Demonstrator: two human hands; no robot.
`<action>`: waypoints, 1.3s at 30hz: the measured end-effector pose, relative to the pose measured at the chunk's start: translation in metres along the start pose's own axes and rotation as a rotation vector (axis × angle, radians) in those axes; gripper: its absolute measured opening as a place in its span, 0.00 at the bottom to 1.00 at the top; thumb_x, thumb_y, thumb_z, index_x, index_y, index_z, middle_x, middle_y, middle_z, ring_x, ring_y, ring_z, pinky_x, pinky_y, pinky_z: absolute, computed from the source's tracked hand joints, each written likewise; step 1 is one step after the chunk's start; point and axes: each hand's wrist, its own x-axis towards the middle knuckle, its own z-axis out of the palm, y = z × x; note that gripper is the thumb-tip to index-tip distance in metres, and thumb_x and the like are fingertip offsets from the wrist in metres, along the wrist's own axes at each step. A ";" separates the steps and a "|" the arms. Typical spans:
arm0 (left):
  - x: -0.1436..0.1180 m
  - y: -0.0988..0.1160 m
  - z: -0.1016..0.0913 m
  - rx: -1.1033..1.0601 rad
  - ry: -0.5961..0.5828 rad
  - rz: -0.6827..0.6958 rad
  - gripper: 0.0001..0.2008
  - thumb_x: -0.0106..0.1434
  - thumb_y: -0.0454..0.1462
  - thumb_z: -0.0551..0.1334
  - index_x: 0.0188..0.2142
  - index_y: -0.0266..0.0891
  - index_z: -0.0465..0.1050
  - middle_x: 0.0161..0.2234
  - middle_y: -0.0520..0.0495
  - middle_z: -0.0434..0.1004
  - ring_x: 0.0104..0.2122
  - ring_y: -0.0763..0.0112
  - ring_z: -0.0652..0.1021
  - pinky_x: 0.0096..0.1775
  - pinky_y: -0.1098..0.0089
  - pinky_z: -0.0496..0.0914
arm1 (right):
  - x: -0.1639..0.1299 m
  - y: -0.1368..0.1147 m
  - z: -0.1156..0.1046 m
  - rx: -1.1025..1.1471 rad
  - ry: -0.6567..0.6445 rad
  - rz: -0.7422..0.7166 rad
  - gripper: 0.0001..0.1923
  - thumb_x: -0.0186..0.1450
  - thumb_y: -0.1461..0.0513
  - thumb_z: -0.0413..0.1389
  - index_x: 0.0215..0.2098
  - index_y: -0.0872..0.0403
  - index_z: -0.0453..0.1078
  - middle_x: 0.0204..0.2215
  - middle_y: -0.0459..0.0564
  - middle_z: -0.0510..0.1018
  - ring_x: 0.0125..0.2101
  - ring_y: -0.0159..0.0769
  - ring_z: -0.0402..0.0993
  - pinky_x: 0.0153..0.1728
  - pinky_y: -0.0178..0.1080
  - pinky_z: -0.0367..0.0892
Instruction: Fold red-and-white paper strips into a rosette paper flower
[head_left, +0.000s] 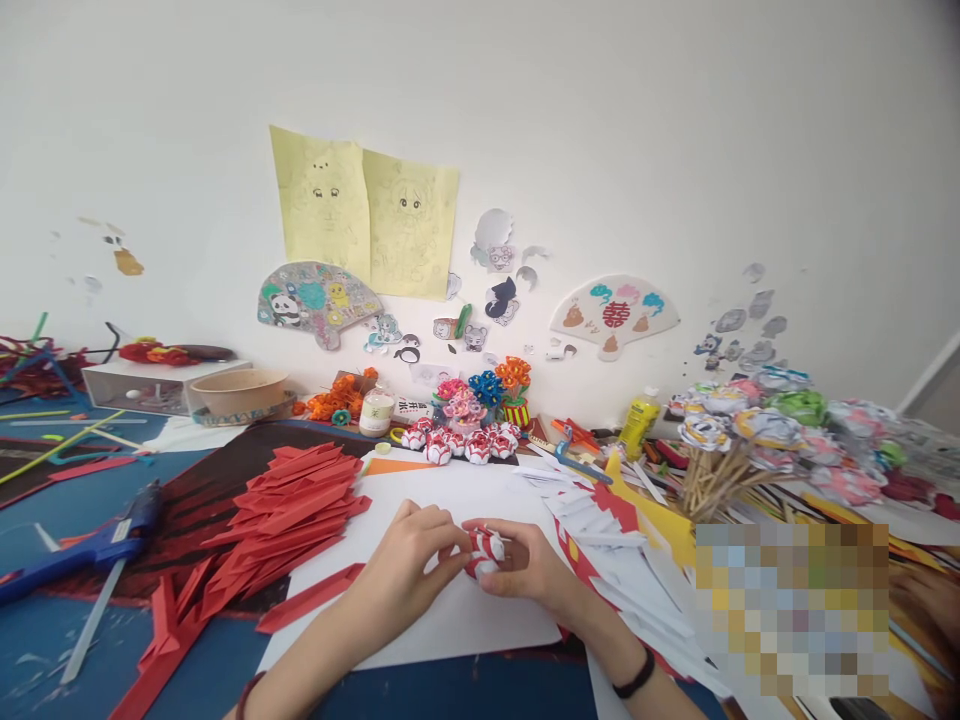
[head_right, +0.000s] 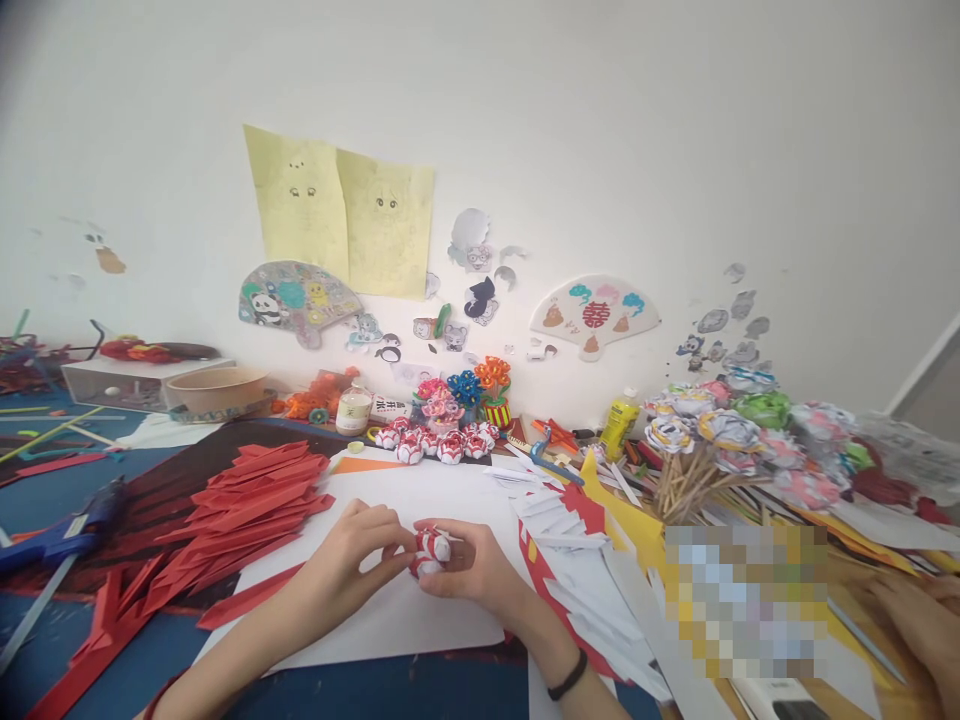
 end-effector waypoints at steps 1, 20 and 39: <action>0.000 0.001 -0.001 -0.005 -0.013 0.006 0.07 0.67 0.36 0.57 0.34 0.42 0.73 0.29 0.52 0.73 0.31 0.70 0.72 0.37 0.67 0.57 | 0.000 0.000 0.000 0.002 -0.004 0.004 0.30 0.50 0.61 0.70 0.51 0.54 0.72 0.39 0.50 0.78 0.38 0.40 0.74 0.39 0.40 0.68; -0.007 0.003 0.012 0.175 0.111 0.199 0.11 0.66 0.29 0.50 0.30 0.37 0.67 0.26 0.49 0.67 0.29 0.68 0.66 0.34 0.66 0.57 | 0.002 0.003 0.002 -0.012 -0.035 0.011 0.26 0.53 0.60 0.69 0.49 0.57 0.73 0.24 0.44 0.73 0.23 0.28 0.67 0.24 0.31 0.63; 0.002 0.007 0.000 -0.551 -0.009 -0.280 0.17 0.65 0.45 0.57 0.29 0.35 0.76 0.28 0.47 0.77 0.27 0.71 0.69 0.30 0.72 0.60 | 0.001 0.005 -0.002 0.096 -0.082 -0.039 0.30 0.51 0.58 0.70 0.50 0.58 0.72 0.28 0.48 0.75 0.22 0.26 0.65 0.20 0.29 0.62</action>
